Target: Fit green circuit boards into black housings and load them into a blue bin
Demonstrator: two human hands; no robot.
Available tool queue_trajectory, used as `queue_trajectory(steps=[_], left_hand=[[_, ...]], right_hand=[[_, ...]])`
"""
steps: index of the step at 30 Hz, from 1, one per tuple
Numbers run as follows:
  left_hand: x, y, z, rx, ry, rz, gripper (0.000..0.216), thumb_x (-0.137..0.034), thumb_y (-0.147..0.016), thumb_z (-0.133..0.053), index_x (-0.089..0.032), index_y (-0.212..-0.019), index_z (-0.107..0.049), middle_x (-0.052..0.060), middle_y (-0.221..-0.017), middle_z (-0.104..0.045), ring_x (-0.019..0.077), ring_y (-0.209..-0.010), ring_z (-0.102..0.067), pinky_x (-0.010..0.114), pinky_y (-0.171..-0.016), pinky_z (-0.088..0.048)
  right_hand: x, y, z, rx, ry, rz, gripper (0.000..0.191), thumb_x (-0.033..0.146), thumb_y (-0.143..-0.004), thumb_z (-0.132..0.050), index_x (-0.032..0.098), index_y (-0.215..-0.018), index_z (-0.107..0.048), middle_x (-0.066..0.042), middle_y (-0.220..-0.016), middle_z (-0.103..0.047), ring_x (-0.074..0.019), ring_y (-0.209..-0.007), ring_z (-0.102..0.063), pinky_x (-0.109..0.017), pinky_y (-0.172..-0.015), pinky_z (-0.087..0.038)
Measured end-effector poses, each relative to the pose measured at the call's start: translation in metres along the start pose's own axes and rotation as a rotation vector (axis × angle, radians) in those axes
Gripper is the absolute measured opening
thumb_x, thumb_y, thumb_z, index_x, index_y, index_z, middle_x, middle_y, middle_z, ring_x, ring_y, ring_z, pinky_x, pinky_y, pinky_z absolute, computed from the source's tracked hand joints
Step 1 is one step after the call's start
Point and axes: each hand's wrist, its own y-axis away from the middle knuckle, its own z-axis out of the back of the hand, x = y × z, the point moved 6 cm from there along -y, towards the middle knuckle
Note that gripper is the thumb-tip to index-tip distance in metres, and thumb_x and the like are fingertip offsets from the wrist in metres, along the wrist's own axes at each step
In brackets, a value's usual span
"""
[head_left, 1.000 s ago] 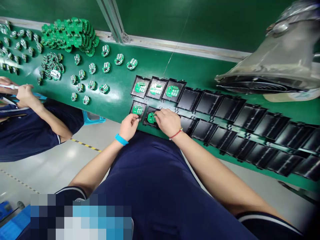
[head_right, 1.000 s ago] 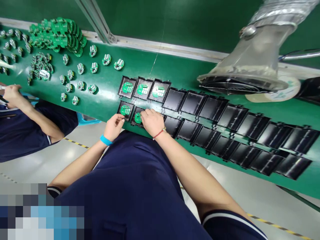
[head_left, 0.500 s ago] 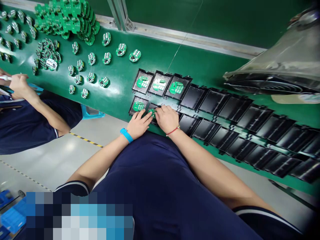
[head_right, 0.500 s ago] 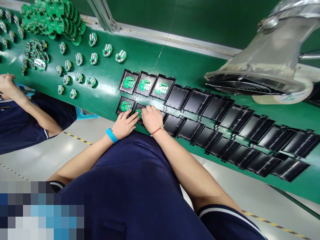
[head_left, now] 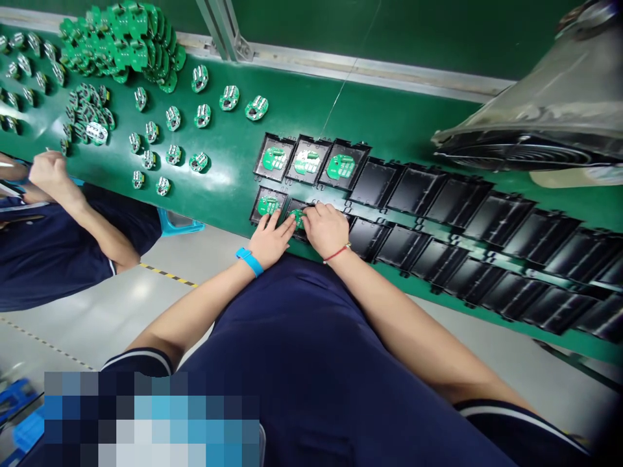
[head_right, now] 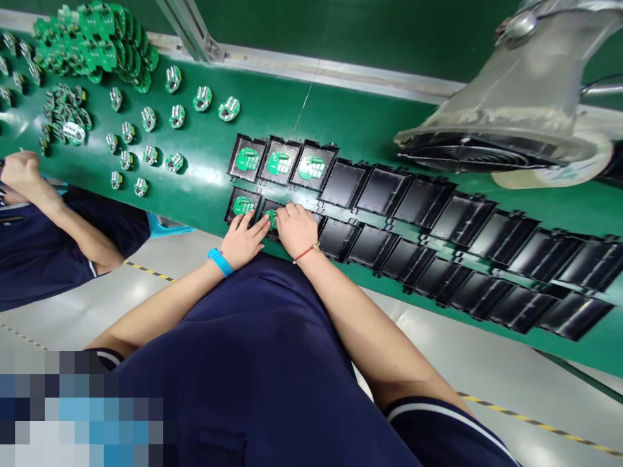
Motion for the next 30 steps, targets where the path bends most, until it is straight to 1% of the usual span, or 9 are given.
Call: queue_trajectory(steps=[4, 6, 8, 10, 12, 14, 19, 24, 30], left_hand=[[-0.001, -0.002, 0.002, 0.008, 0.001, 0.010, 0.052, -0.027, -0.087, -0.051, -0.017, -0.138, -0.044, 0.006, -0.147, -0.037, 0.0366, -0.136, -0.024, 0.052, -0.109, -0.023], [-0.001, -0.002, 0.002, 0.006, -0.001, 0.008, 0.052, -0.027, -0.087, -0.051, -0.017, -0.138, -0.045, 0.006, -0.147, -0.037, 0.0368, -0.136, -0.025, 0.053, -0.109, -0.024], [-0.001, -0.001, 0.003, 0.005, -0.003, 0.007, 0.052, -0.026, -0.087, -0.051, -0.016, -0.138, -0.044, 0.007, -0.147, -0.037, 0.0368, -0.136, -0.025, 0.053, -0.109, -0.024], [-0.001, -0.001, 0.003, 0.005, -0.011, 0.008, 0.052, -0.025, -0.087, -0.051, -0.016, -0.138, -0.045, 0.007, -0.147, -0.037, 0.0367, -0.135, -0.026, 0.053, -0.109, -0.024], [-0.002, -0.001, 0.003, 0.011, -0.024, 0.011, 0.051, -0.024, -0.087, -0.051, -0.016, -0.137, -0.045, 0.006, -0.147, -0.037, 0.0370, -0.135, -0.027, 0.053, -0.109, -0.024], [-0.002, -0.001, 0.003, 0.024, -0.038, 0.016, 0.052, -0.025, -0.087, -0.051, -0.015, -0.137, -0.045, 0.005, -0.147, -0.037, 0.0371, -0.134, -0.027, 0.052, -0.109, -0.024], [-0.003, -0.002, 0.004, 0.032, -0.076, 0.021, 0.050, -0.025, -0.089, -0.046, -0.015, -0.138, -0.043, 0.005, -0.148, -0.036, 0.0365, -0.135, -0.026, 0.052, -0.108, -0.026], [-0.003, -0.005, 0.003, 0.049, -0.106, 0.022, 0.048, -0.023, -0.090, -0.041, -0.015, -0.138, -0.045, 0.004, -0.147, -0.037, 0.0366, -0.133, -0.030, 0.052, -0.107, -0.027], [-0.004, -0.007, 0.004, 0.057, -0.119, 0.011, 0.047, -0.021, -0.090, -0.040, -0.013, -0.136, -0.046, 0.007, -0.146, -0.039, 0.0348, -0.128, -0.037, 0.051, -0.105, -0.030]], right_hand=[[-0.009, 0.012, 0.010, -0.060, -0.045, -0.062, 0.035, 0.030, -0.093, -0.037, 0.016, -0.114, -0.061, -0.012, -0.098, -0.062, -0.0230, -0.090, -0.052, -0.032, -0.074, -0.038], [-0.010, 0.023, 0.016, -0.072, -0.055, -0.029, 0.036, 0.025, -0.093, -0.035, 0.016, -0.119, -0.059, -0.011, -0.104, -0.063, -0.0220, -0.091, -0.052, -0.032, -0.077, -0.039], [-0.005, 0.035, 0.016, -0.027, -0.049, 0.071, 0.037, 0.020, -0.092, -0.034, 0.016, -0.119, -0.059, -0.010, -0.114, -0.063, -0.0211, -0.094, -0.053, -0.032, -0.079, -0.039], [0.002, 0.044, 0.011, 0.057, -0.014, 0.168, 0.039, 0.017, -0.091, -0.034, 0.015, -0.123, -0.058, -0.009, -0.126, -0.059, -0.0209, -0.094, -0.054, -0.032, -0.077, -0.041], [0.008, 0.049, 0.006, 0.140, 0.048, 0.205, 0.043, 0.014, -0.091, -0.033, 0.013, -0.128, -0.054, -0.009, -0.136, -0.051, -0.0214, -0.092, -0.055, -0.034, -0.074, -0.042], [0.012, 0.049, 0.001, 0.206, 0.107, 0.199, 0.045, 0.013, -0.090, -0.031, 0.012, -0.132, -0.051, -0.010, -0.140, -0.046, -0.0223, -0.090, -0.057, -0.035, -0.072, -0.043], [0.019, 0.044, 0.002, 0.279, 0.159, 0.157, 0.048, 0.014, -0.091, -0.026, 0.009, -0.134, -0.048, -0.012, -0.144, -0.039, -0.0243, -0.092, -0.059, -0.037, -0.070, -0.043], [0.021, 0.040, 0.003, 0.311, 0.148, 0.140, 0.048, 0.013, -0.091, -0.026, 0.007, -0.132, -0.050, -0.015, -0.142, -0.041, -0.0248, -0.093, -0.059, -0.039, -0.073, -0.043], [0.022, 0.034, 0.006, 0.338, 0.141, 0.130, 0.046, 0.013, -0.090, -0.028, 0.007, -0.130, -0.051, -0.018, -0.138, -0.046, -0.0247, -0.094, -0.060, -0.039, -0.074, -0.042]])
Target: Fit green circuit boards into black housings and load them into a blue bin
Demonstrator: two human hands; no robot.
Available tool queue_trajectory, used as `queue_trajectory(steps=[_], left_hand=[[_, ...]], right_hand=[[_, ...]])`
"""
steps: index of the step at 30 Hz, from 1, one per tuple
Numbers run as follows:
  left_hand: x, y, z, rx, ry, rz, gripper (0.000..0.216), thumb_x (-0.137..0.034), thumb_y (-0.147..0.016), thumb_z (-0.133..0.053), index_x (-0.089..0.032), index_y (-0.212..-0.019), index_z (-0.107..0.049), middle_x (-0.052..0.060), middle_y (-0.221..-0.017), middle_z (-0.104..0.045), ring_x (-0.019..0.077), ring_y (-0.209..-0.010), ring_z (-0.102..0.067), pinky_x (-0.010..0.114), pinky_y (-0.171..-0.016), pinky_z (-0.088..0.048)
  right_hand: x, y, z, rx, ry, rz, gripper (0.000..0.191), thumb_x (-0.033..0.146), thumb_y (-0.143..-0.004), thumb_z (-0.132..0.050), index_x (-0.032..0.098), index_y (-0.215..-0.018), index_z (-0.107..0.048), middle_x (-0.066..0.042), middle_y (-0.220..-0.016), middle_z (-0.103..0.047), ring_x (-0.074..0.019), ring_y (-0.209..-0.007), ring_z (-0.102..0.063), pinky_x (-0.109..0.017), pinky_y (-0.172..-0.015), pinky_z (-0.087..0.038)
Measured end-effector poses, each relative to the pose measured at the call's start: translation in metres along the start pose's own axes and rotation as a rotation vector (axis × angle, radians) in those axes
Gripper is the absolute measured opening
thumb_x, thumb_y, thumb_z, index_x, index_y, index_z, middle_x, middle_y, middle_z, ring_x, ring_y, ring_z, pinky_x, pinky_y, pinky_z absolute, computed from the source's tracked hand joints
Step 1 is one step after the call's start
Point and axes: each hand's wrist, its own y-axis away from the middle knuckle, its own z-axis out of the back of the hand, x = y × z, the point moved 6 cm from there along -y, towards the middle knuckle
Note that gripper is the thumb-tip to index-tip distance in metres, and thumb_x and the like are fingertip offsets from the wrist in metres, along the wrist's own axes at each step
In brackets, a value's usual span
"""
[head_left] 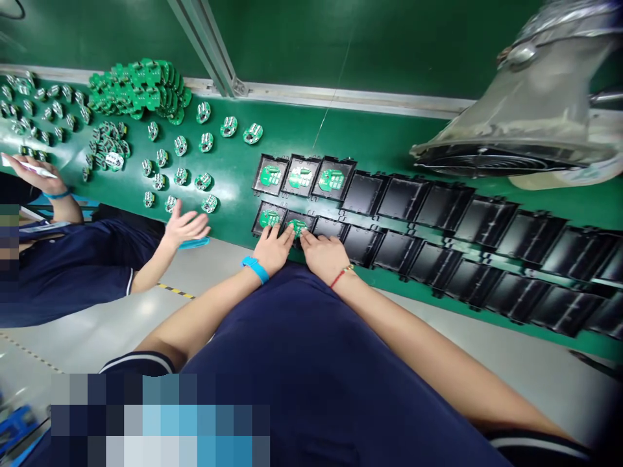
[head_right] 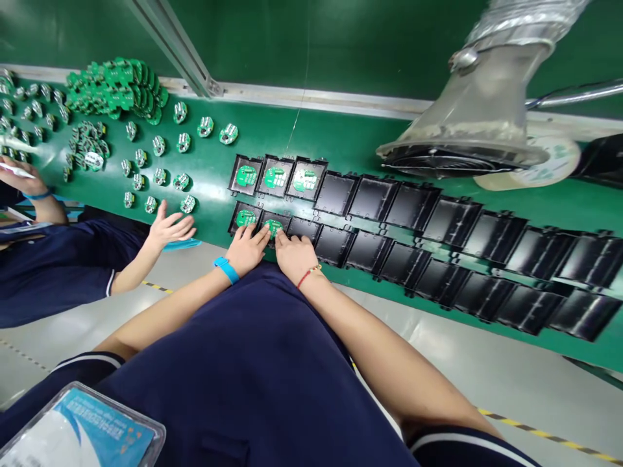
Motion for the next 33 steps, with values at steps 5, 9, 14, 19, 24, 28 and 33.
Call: queue_trajectory(steps=[5, 9, 14, 19, 24, 28, 33], left_hand=[[-0.001, -0.002, 0.002, 0.002, -0.017, 0.003, 0.046, -0.019, -0.091, -0.038, -0.012, -0.135, -0.047, 0.007, -0.145, -0.041, 0.0360, -0.129, -0.034, 0.052, -0.105, -0.029], [-0.002, 0.001, 0.008, -0.069, 0.033, -0.039, 0.044, -0.022, -0.089, -0.044, -0.016, -0.132, -0.051, 0.006, -0.143, -0.044, 0.0353, -0.132, -0.030, 0.052, -0.105, -0.028], [0.053, 0.029, 0.023, -0.383, 0.276, 0.116, 0.032, -0.027, -0.089, -0.048, -0.020, -0.116, -0.061, 0.009, -0.123, -0.059, 0.0258, -0.113, -0.048, 0.041, -0.094, -0.039], [0.193, 0.085, 0.003, -0.672, 0.514, 0.887, 0.024, -0.020, -0.086, -0.045, -0.014, -0.095, -0.066, 0.010, -0.093, -0.065, 0.0202, -0.089, -0.058, 0.033, -0.085, -0.044], [0.256, 0.081, -0.022, -0.458, 0.710, 1.029, 0.024, -0.022, -0.084, -0.051, -0.012, -0.099, -0.067, 0.009, -0.093, -0.068, 0.0188, -0.086, -0.061, 0.028, -0.082, -0.045], [0.262, 0.066, -0.024, -0.329, 0.765, 1.084, 0.023, -0.028, -0.084, -0.053, -0.012, -0.092, -0.068, 0.008, -0.088, -0.069, 0.0187, -0.081, -0.062, 0.027, -0.077, -0.045], [0.257, 0.052, -0.025, -0.242, 0.791, 1.049, 0.016, -0.027, -0.081, -0.058, -0.014, -0.084, -0.067, 0.007, -0.084, -0.069, 0.0179, -0.078, -0.062, 0.027, -0.074, -0.045]], right_hand=[[-0.003, -0.003, 0.001, -0.014, -0.006, 0.002, 0.044, 0.014, -0.091, -0.030, 0.009, -0.126, -0.055, -0.016, -0.135, -0.050, -0.0236, -0.091, -0.062, -0.037, -0.073, -0.040], [-0.007, 0.000, -0.001, -0.083, -0.014, 0.032, 0.040, 0.014, -0.090, -0.033, 0.011, -0.122, -0.059, -0.014, -0.130, -0.055, -0.0216, -0.087, -0.062, -0.037, -0.074, -0.038], [-0.003, 0.001, 0.017, -0.259, -0.133, 0.037, 0.034, 0.016, -0.090, -0.038, 0.015, -0.112, -0.064, -0.009, -0.113, -0.066, -0.0200, -0.092, -0.061, -0.033, -0.078, -0.038], [0.022, -0.039, 0.049, -0.220, -0.437, 0.043, 0.031, 0.022, -0.091, -0.040, 0.022, -0.106, -0.066, -0.004, -0.106, -0.068, -0.0175, -0.093, -0.062, -0.028, -0.082, -0.043], [0.065, -0.118, 0.052, -0.030, -0.727, 0.014, 0.024, 0.021, -0.086, -0.049, 0.021, -0.103, -0.065, -0.003, -0.100, -0.070, -0.0161, -0.088, -0.064, -0.028, -0.082, -0.047], [0.086, -0.169, 0.024, 0.134, -1.037, -0.238, 0.012, 0.017, -0.083, -0.054, 0.018, -0.092, -0.062, -0.002, -0.084, -0.069, -0.0111, -0.066, -0.062, -0.023, -0.064, -0.050], [0.096, -0.194, 0.007, 0.173, -1.323, -0.459, 0.016, 0.019, -0.088, -0.051, 0.016, -0.073, -0.053, 0.000, -0.072, -0.063, -0.0055, -0.047, -0.054, -0.018, -0.043, -0.046]])
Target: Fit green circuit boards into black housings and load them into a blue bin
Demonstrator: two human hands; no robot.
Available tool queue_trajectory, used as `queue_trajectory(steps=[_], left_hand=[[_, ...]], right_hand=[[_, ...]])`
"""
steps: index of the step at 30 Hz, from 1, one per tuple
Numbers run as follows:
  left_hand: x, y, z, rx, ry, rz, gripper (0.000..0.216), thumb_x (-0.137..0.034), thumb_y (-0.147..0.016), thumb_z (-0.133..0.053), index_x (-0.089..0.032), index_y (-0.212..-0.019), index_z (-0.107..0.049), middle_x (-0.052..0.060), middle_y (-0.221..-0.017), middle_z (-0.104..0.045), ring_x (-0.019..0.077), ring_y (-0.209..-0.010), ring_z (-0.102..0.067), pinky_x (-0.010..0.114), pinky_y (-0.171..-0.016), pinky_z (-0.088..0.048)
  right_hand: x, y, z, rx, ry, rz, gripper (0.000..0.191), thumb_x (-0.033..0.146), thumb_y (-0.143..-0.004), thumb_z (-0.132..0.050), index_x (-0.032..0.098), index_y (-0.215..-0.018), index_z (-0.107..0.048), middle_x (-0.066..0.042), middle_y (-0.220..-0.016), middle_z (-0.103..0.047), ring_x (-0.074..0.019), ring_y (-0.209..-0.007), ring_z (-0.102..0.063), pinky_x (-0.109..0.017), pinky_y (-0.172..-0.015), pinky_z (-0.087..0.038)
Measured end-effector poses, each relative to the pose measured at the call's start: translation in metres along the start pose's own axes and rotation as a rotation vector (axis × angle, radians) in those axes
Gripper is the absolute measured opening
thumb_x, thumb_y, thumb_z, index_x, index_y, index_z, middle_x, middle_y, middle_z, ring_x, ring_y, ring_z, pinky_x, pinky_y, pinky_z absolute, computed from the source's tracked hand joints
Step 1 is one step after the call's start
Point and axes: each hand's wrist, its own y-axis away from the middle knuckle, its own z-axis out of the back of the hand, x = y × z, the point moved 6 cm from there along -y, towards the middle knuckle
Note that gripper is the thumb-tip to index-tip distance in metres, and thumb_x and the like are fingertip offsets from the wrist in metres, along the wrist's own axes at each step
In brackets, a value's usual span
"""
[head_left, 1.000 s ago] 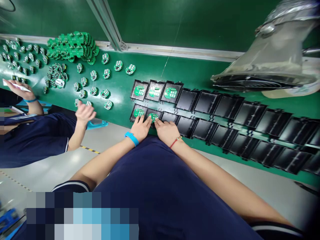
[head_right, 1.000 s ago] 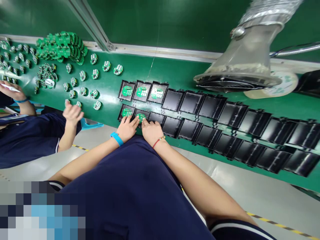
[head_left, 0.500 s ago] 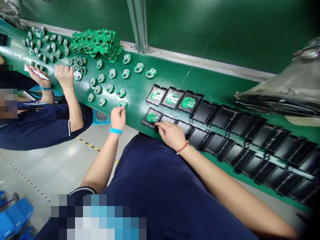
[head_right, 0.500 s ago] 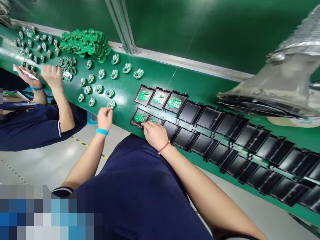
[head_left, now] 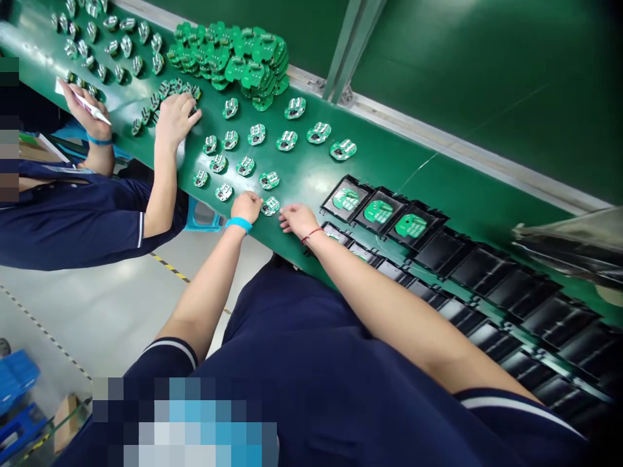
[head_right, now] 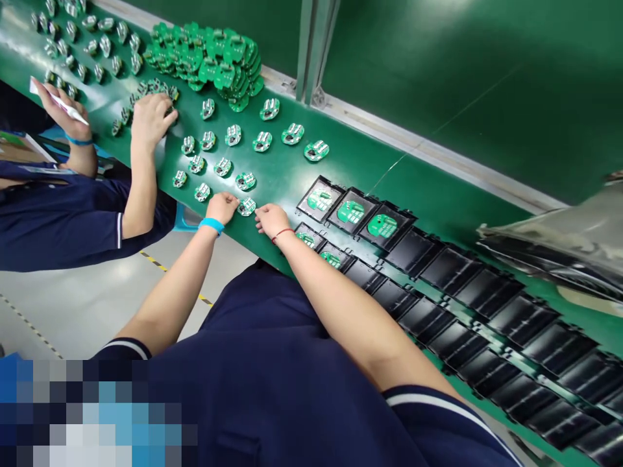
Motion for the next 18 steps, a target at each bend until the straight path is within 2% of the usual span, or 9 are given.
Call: queue_trajectory(steps=[5, 8, 10, 13, 16, 18], left_hand=[[-0.001, -0.001, -0.002, 0.022, 0.016, -0.023, 0.012, -0.025, -0.079, -0.059, -0.014, -0.081, -0.066, 0.007, -0.081, -0.068, 0.0183, -0.076, -0.061, 0.029, -0.074, -0.046], [0.000, 0.002, -0.003, 0.039, 0.060, -0.089, 0.012, -0.021, -0.080, -0.057, -0.014, -0.084, -0.066, 0.007, -0.081, -0.067, 0.0176, -0.076, -0.061, 0.029, -0.075, -0.047], [-0.003, 0.010, -0.003, 0.066, 0.111, -0.211, 0.017, -0.013, -0.080, -0.052, -0.013, -0.091, -0.065, 0.006, -0.085, -0.067, 0.0160, -0.079, -0.061, 0.028, -0.077, -0.047], [-0.014, 0.032, -0.001, 0.067, 0.136, -0.497, 0.032, -0.003, -0.079, -0.045, -0.014, -0.104, -0.062, 0.006, -0.094, -0.065, 0.0143, -0.086, -0.060, 0.027, -0.083, -0.047], [-0.026, 0.060, -0.001, 0.042, 0.095, -0.733, 0.029, -0.007, -0.081, -0.048, -0.013, -0.107, -0.059, 0.006, -0.092, -0.062, 0.0145, -0.082, -0.059, 0.028, -0.081, -0.048], [-0.037, 0.075, 0.000, 0.008, 0.088, -0.823, 0.022, -0.012, -0.084, -0.048, -0.014, -0.103, -0.060, 0.007, -0.091, -0.062, 0.0154, -0.084, -0.059, 0.029, -0.081, -0.048]], right_hand=[[0.006, -0.004, -0.004, -0.003, -0.043, -0.056, 0.022, 0.017, -0.088, -0.052, 0.016, -0.066, -0.049, 0.003, -0.057, -0.058, -0.0049, -0.041, -0.052, -0.015, -0.037, -0.041], [0.009, -0.004, -0.003, -0.011, -0.068, -0.075, 0.021, 0.012, -0.085, -0.054, 0.016, -0.065, -0.050, 0.005, -0.051, -0.056, -0.0045, -0.038, -0.051, -0.013, -0.035, -0.039], [0.010, -0.001, 0.001, -0.015, -0.082, -0.075, 0.020, 0.010, -0.084, -0.055, 0.015, -0.064, -0.051, 0.005, -0.050, -0.056, -0.0035, -0.037, -0.049, -0.012, -0.034, -0.037], [0.008, 0.010, 0.013, 0.005, -0.132, -0.078, 0.021, 0.009, -0.082, -0.054, 0.015, -0.062, -0.052, 0.005, -0.049, -0.057, -0.0023, -0.036, -0.046, -0.012, -0.034, -0.035], [0.003, 0.027, 0.030, 0.041, -0.213, -0.104, 0.021, 0.009, -0.081, -0.052, 0.015, -0.061, -0.052, 0.005, -0.049, -0.057, -0.0027, -0.036, -0.045, -0.013, -0.034, -0.034], [0.000, 0.042, 0.042, 0.066, -0.251, -0.115, 0.021, 0.010, -0.081, -0.052, 0.014, -0.061, -0.052, 0.004, -0.050, -0.057, -0.0033, -0.037, -0.045, -0.014, -0.035, -0.034]])
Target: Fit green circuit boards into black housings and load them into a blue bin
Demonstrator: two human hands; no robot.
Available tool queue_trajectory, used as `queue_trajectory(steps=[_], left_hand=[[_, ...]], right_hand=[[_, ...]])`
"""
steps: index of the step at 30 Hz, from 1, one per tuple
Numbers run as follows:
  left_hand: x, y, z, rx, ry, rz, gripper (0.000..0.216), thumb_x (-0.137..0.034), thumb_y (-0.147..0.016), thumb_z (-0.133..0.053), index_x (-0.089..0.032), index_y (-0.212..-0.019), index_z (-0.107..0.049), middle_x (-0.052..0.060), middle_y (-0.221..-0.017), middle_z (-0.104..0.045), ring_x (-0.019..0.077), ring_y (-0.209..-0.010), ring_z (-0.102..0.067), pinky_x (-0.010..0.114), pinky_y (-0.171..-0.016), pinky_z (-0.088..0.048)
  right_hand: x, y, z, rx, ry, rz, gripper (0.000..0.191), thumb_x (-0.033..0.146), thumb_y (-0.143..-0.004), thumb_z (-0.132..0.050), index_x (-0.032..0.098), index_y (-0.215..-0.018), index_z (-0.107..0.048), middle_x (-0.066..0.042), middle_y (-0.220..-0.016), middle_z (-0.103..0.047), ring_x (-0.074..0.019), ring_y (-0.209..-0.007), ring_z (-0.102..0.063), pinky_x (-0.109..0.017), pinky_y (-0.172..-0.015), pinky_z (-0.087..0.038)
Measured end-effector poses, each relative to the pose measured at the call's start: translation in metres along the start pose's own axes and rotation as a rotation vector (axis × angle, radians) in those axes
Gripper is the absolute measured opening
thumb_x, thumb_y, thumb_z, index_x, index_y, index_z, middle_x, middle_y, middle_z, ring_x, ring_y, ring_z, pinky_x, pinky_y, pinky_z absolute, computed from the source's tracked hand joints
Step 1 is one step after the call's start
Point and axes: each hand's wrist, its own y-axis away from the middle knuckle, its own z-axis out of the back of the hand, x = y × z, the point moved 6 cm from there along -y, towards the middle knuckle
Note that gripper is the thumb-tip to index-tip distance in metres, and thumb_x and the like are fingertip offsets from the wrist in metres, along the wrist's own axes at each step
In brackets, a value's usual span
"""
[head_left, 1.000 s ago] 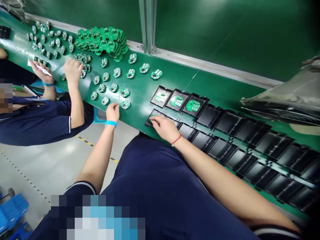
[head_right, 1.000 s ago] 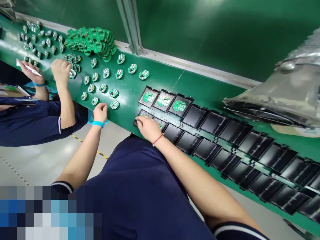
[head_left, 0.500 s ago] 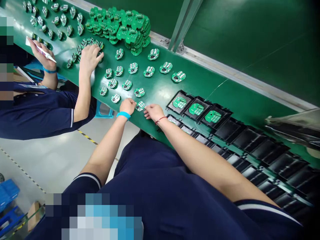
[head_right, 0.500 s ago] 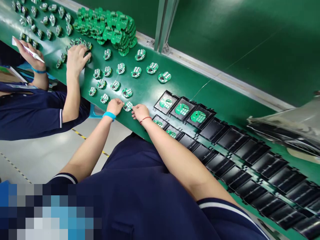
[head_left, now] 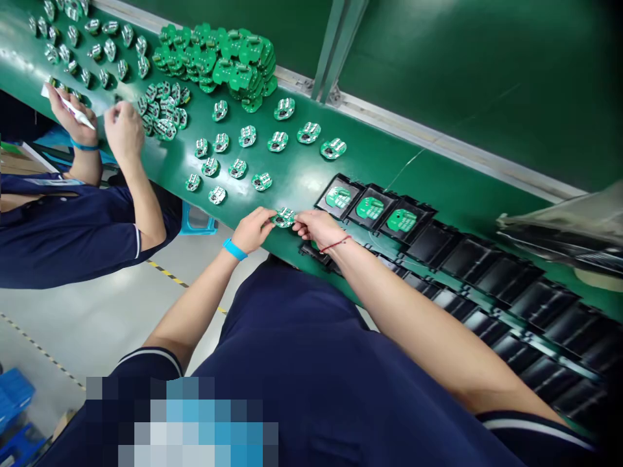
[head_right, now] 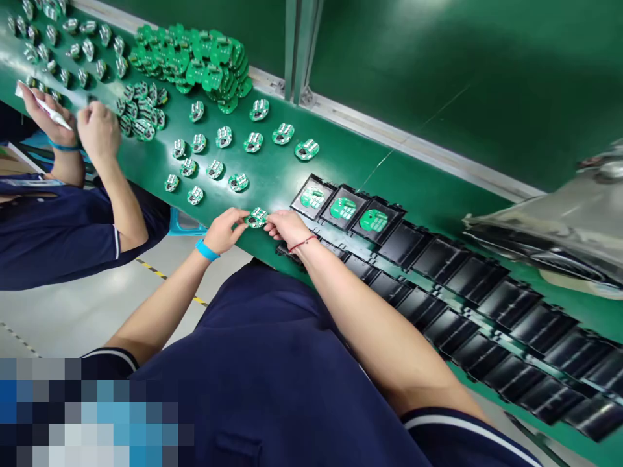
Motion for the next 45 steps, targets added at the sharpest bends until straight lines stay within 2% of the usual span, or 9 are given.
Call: queue_trajectory(steps=[5, 11, 16, 23, 25, 28, 31, 38, 45], left_hand=[[-0.039, -0.007, -0.005, -0.093, 0.209, 0.094, 0.010, -0.020, -0.086, -0.051, -0.016, -0.083, -0.059, 0.003, -0.073, -0.063, 0.0139, -0.073, -0.062, 0.027, -0.074, -0.050], [-0.100, -0.020, -0.047, 0.150, 0.816, 0.432, 0.013, -0.018, -0.081, -0.058, -0.014, -0.070, -0.053, -0.003, -0.055, -0.059, 0.0077, -0.046, -0.057, 0.019, -0.049, -0.048], [-0.144, -0.024, -0.078, 0.269, 0.888, 0.546, 0.017, -0.014, -0.080, -0.060, -0.013, -0.066, -0.051, -0.003, -0.052, -0.059, 0.0063, -0.040, -0.054, 0.017, -0.042, -0.046], [-0.177, -0.027, -0.138, 0.386, 0.801, 0.583, 0.015, -0.011, -0.084, -0.053, -0.013, -0.070, -0.051, -0.004, -0.055, -0.056, 0.0055, -0.041, -0.052, 0.017, -0.041, -0.044], [-0.180, -0.033, -0.152, 0.392, 0.734, 0.552, 0.003, -0.016, -0.085, -0.055, -0.013, -0.083, -0.054, -0.005, -0.058, -0.054, 0.0064, -0.043, -0.053, 0.018, -0.043, -0.045], [-0.179, -0.045, -0.158, 0.315, 0.556, 0.446, 0.021, -0.022, -0.084, -0.057, -0.015, -0.103, -0.053, -0.006, -0.062, -0.052, 0.0077, -0.050, -0.054, 0.020, -0.051, -0.045], [-0.179, -0.052, -0.156, 0.251, 0.363, 0.341, 0.018, -0.021, -0.084, -0.056, -0.016, -0.101, -0.056, -0.004, -0.066, -0.054, 0.0096, -0.058, -0.055, 0.023, -0.061, -0.047], [-0.199, -0.056, -0.155, 0.218, -0.085, -0.009, 0.016, -0.017, -0.086, -0.050, -0.015, -0.095, -0.063, 0.007, -0.092, -0.063, 0.0184, -0.090, -0.056, 0.031, -0.087, -0.045], [-0.222, -0.061, -0.187, 0.417, -0.435, -0.362, 0.037, -0.025, -0.089, -0.048, -0.015, -0.123, -0.055, 0.010, -0.135, -0.049, 0.0291, -0.127, -0.035, 0.044, -0.105, -0.030]], right_hand=[[0.002, 0.048, 0.037, -0.034, 0.007, 0.274, 0.010, 0.022, -0.083, -0.052, 0.015, -0.080, -0.059, -0.002, -0.073, -0.066, -0.0077, -0.053, -0.055, -0.019, -0.049, -0.044], [0.009, 0.125, 0.089, -0.548, 0.654, 0.826, 0.027, 0.030, -0.086, -0.049, 0.017, -0.108, -0.058, -0.008, -0.100, -0.061, -0.0160, -0.077, -0.057, -0.030, -0.073, -0.047], [-0.007, 0.156, 0.121, -0.793, 1.013, 0.827, 0.029, 0.032, -0.092, -0.041, 0.018, -0.105, -0.063, -0.011, -0.100, -0.058, -0.0214, -0.091, -0.055, -0.030, -0.075, -0.043], [-0.037, 0.159, 0.175, -0.840, 1.151, 0.760, 0.032, 0.034, -0.093, -0.039, 0.018, -0.098, -0.066, -0.008, -0.088, -0.061, -0.0186, -0.078, -0.055, -0.028, -0.065, -0.037], [-0.040, 0.150, 0.198, -0.849, 1.184, 0.728, 0.032, 0.034, -0.092, -0.039, 0.018, -0.097, -0.066, -0.008, -0.089, -0.061, -0.0193, -0.079, -0.054, -0.028, -0.064, -0.036], [-0.038, 0.130, 0.233, -0.860, 1.252, 0.689, 0.032, 0.032, -0.092, -0.038, 0.017, -0.098, -0.066, -0.010, -0.091, -0.061, -0.0203, -0.083, -0.053, -0.029, -0.064, -0.035], [-0.034, 0.107, 0.254, -0.803, 1.342, 0.685, 0.033, 0.031, -0.092, -0.037, 0.017, -0.097, -0.066, -0.010, -0.090, -0.060, -0.0209, -0.084, -0.052, -0.029, -0.062, -0.032], [-0.037, 0.078, 0.261, -0.635, 1.420, 0.697, 0.033, 0.028, -0.093, -0.035, 0.015, -0.097, -0.066, -0.011, -0.091, -0.060, -0.0212, -0.084, -0.051, -0.031, -0.062, -0.031], [-0.038, 0.075, 0.262, -0.582, 1.383, 0.701, 0.034, 0.027, -0.094, -0.034, 0.014, -0.101, -0.064, -0.012, -0.094, -0.058, -0.0225, -0.087, -0.049, -0.032, -0.067, -0.033]])
